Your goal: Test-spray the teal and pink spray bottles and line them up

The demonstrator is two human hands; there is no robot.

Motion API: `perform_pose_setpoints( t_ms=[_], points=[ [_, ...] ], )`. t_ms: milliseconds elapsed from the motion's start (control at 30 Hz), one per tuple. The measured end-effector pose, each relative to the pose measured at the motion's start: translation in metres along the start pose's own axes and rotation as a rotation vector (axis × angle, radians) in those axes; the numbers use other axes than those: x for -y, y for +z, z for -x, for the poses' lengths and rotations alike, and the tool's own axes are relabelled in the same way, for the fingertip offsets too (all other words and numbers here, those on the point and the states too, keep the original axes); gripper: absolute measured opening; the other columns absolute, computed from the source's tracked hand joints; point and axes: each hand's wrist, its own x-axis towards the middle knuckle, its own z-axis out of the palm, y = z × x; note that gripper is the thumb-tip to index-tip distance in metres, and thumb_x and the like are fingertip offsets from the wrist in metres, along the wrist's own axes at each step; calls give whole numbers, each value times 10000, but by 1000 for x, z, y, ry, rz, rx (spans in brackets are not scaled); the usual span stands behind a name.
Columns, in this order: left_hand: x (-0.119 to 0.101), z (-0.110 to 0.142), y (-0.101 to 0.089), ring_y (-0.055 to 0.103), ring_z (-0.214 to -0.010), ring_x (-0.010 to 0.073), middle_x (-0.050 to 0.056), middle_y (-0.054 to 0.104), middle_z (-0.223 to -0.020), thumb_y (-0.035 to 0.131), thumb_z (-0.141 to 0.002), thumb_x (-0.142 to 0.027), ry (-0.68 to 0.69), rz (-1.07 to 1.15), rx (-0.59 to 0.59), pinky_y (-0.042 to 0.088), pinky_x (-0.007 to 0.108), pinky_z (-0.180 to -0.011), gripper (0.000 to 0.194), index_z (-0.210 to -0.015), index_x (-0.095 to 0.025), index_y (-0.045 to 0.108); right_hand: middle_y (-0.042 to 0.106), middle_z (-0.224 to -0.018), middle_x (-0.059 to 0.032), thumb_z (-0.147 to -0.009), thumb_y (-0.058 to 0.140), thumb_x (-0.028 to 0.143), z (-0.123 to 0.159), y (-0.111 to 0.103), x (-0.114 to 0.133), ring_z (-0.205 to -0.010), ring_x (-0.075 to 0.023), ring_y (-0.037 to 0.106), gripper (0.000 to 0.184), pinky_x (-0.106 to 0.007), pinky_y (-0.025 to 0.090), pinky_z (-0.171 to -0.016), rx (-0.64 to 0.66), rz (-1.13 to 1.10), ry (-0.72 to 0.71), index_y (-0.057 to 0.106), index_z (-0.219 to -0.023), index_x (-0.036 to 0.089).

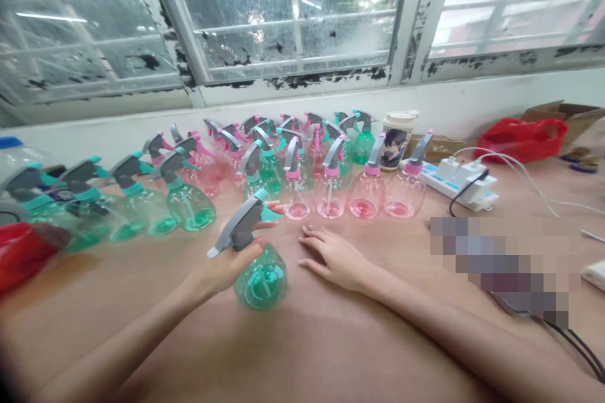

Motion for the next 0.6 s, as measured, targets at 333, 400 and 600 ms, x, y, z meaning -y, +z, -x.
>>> perform_pose_setpoints(
  t_ms=[333, 400, 600],
  points=[
    [0, -13, 1, 636, -708, 175, 46, 700, -1025, 517, -707, -231, 24, 38, 67, 555, 368, -813, 495, -1192, -253, 613, 527, -1422, -139, -948, 516, 443, 2, 0, 0, -1348, -283, 447, 484, -514, 374, -1103, -7, -25, 30, 547, -1350, 175],
    [-2, -12, 1, 650, -747, 187, 45, 701, -1005, 506, -716, -231, 35, 10, 73, 545, 378, -851, 459, -1158, -257, 628, 520, -1428, -138, -947, 515, 447, 2, 1, 0, -1352, -283, 441, 489, -507, 378, -1102, -3, -37, 30, 548, -1351, 173],
    [0, -8, -1, 649, -787, 223, 42, 685, -848, 497, -730, -265, -22, -55, 68, 552, 375, -765, 323, -1016, -242, 644, 495, -1453, -114, -945, 523, 442, 5, 1, -2, -1365, -278, 424, 491, -507, 369, -1112, 4, -70, 40, 527, -1376, 208]
  ],
)
